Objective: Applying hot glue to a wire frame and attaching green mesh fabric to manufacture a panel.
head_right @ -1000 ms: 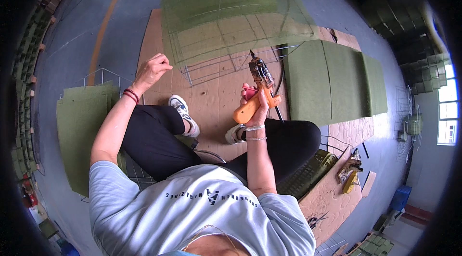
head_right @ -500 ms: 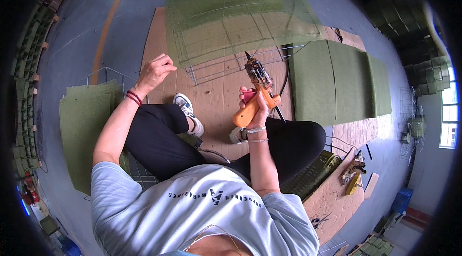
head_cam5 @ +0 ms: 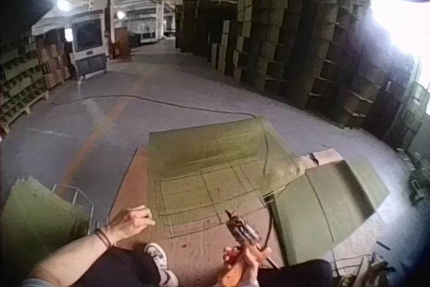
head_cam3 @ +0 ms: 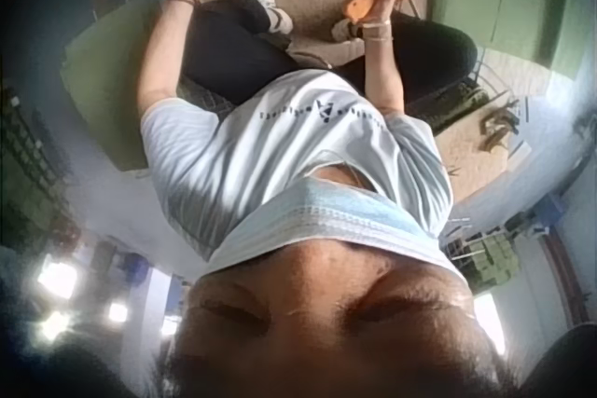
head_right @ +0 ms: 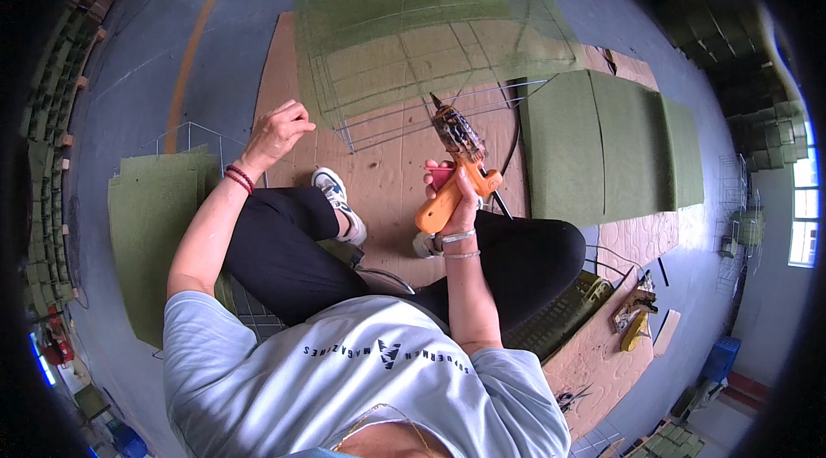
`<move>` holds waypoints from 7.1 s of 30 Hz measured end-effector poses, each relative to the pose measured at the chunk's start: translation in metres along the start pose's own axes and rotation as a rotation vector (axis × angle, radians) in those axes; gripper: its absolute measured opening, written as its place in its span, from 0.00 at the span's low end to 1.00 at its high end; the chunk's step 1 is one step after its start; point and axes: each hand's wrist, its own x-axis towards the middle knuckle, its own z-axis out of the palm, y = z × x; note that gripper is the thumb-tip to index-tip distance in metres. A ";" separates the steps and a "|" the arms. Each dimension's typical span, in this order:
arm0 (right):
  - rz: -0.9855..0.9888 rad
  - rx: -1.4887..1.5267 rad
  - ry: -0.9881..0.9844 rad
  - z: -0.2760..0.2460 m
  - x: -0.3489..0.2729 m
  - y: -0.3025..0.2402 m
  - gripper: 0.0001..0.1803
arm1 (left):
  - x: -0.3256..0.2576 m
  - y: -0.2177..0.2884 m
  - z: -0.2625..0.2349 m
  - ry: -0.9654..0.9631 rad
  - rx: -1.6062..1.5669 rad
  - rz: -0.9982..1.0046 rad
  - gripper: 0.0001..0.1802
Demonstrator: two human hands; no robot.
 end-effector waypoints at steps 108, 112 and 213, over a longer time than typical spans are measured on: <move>-0.144 0.175 0.109 -0.050 0.088 -0.013 0.17 | 0.004 -0.038 0.026 -0.261 -0.859 -0.804 0.12; -0.215 0.164 0.105 -0.037 0.087 -0.024 0.19 | 0.002 -0.040 0.028 -0.256 -0.884 -0.801 0.12; 0.317 -0.060 0.016 0.000 0.026 0.097 0.16 | 0.001 -0.038 0.019 -0.268 -0.930 -0.817 0.12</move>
